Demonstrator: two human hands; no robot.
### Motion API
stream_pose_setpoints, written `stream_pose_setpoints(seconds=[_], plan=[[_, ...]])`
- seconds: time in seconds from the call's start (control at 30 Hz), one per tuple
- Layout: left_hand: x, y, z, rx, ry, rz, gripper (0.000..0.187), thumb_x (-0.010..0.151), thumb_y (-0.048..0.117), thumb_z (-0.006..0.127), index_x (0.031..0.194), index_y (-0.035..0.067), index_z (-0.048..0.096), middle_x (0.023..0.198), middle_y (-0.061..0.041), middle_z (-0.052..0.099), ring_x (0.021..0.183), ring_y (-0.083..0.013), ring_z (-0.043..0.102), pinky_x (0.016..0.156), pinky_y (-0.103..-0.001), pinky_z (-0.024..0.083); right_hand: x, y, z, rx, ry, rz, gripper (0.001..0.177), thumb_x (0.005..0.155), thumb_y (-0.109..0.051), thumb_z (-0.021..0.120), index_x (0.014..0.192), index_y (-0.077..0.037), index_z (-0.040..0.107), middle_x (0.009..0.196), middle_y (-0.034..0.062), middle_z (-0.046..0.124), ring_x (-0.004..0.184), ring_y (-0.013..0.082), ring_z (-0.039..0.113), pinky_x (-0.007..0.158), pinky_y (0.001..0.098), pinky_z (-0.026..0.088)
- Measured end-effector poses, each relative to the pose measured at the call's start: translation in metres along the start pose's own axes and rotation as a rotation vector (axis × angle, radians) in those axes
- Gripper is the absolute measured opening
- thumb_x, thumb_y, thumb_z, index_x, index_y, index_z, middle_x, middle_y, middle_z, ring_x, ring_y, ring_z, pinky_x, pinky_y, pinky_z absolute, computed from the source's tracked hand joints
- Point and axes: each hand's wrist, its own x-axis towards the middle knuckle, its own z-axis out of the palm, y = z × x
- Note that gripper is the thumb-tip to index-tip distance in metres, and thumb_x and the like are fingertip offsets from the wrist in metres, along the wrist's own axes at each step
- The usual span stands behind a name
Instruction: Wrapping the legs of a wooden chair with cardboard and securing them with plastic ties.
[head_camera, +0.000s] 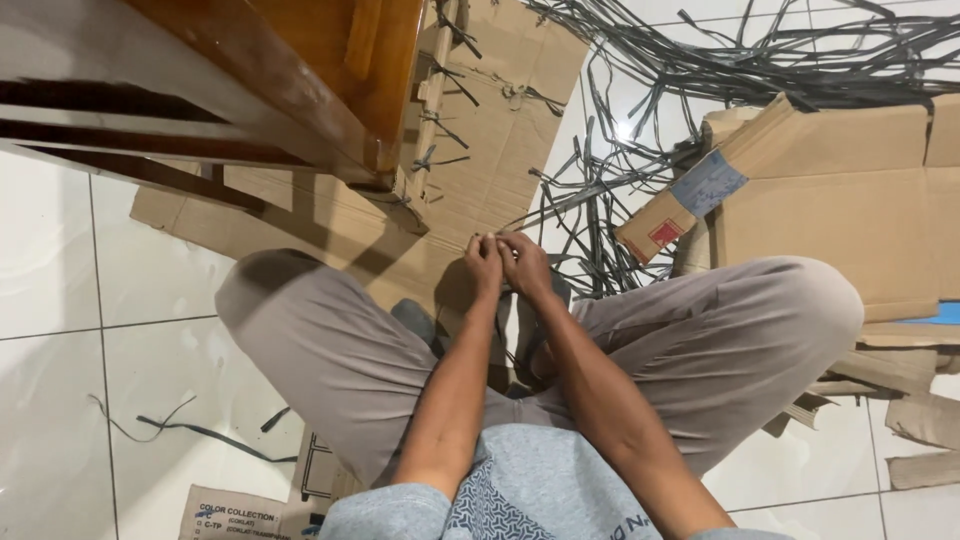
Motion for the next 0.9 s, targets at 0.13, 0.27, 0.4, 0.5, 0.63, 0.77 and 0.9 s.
stream_pose_setpoints(seconds=[0.13, 0.27, 0.4, 0.5, 0.63, 0.77, 0.9], plan=[[0.001, -0.018, 0.011, -0.221, -0.019, -0.053, 0.038, 0.095, 0.042, 0.061, 0.104, 0.007, 0.075, 0.104, -0.026, 0.075, 0.107, -0.0430, 0.070, 0.094, -0.051, 0.055, -0.003, 0.021, 0.008, -0.131, -0.015, 0.029, 0.021, 0.096, -0.032, 0.066, 0.112, -0.025, 0.079, 0.105, 0.0059, 0.076, 0.095, 0.0284, 0.075, 0.084, 0.0428, 0.061], [0.008, -0.054, 0.044, -0.001, -0.203, -0.055, 0.035, 0.091, 0.053, 0.064, 0.106, 0.024, 0.078, 0.103, -0.008, 0.079, 0.109, -0.0320, 0.072, 0.093, -0.044, 0.058, -0.005, 0.007, -0.023, -0.250, -0.032, 0.298, 0.031, 0.101, -0.030, 0.059, 0.116, -0.009, 0.075, 0.106, 0.0212, 0.073, 0.103, 0.0437, 0.071, 0.090, 0.0563, 0.057], [0.008, -0.059, 0.046, 0.121, -0.291, -0.059, 0.038, 0.088, 0.064, 0.061, 0.108, 0.035, 0.077, 0.101, 0.003, 0.079, 0.107, -0.0245, 0.073, 0.091, -0.039, 0.058, 0.008, 0.052, -0.043, -0.436, -0.026, 0.416, 0.030, 0.098, -0.036, 0.059, 0.110, -0.016, 0.078, 0.103, 0.0163, 0.074, 0.102, 0.0412, 0.073, 0.089, 0.0537, 0.058], [0.002, -0.052, 0.044, 0.135, -0.324, -0.081, 0.037, 0.086, 0.065, 0.062, 0.107, 0.039, 0.077, 0.097, 0.008, 0.079, 0.104, -0.0187, 0.074, 0.087, -0.034, 0.059, 0.015, 0.082, -0.064, -0.626, -0.175, 0.436, 0.030, 0.091, -0.034, 0.060, 0.100, -0.014, 0.082, 0.097, 0.0169, 0.077, 0.100, 0.0421, 0.074, 0.085, 0.0555, 0.060], [0.006, -0.058, 0.060, 0.136, -0.349, -0.077, 0.026, 0.081, 0.052, 0.070, 0.105, 0.044, 0.077, 0.093, 0.015, 0.079, 0.101, -0.0128, 0.074, 0.088, -0.028, 0.057, 0.012, 0.111, -0.082, -0.918, -0.418, 0.379, 0.030, 0.084, -0.029, 0.066, 0.099, -0.009, 0.082, 0.094, 0.0189, 0.078, 0.098, 0.0412, 0.075, 0.083, 0.0565, 0.059], [-0.014, -0.023, 0.033, -0.161, -0.321, -0.064, 0.029, 0.078, 0.015, 0.077, 0.106, 0.022, 0.079, 0.095, 0.000, 0.080, 0.101, -0.0190, 0.075, 0.092, -0.033, 0.057, -0.002, 0.156, -0.081, -1.127, -0.675, 0.382, 0.032, 0.089, -0.030, 0.062, 0.106, -0.010, 0.080, 0.108, 0.0136, 0.078, 0.107, 0.0360, 0.074, 0.083, 0.0595, 0.057], [-0.019, 0.001, 0.017, -0.210, -0.303, -0.021, 0.026, 0.075, 0.018, 0.080, 0.100, 0.026, 0.081, 0.091, 0.004, 0.080, 0.095, -0.0148, 0.076, 0.086, -0.030, 0.058, -0.006, 0.106, -0.088, -1.129, -0.612, 0.382, 0.024, 0.089, -0.030, 0.067, 0.099, -0.014, 0.081, 0.098, 0.0090, 0.080, 0.101, 0.0298, 0.077, 0.081, 0.0519, 0.059]])
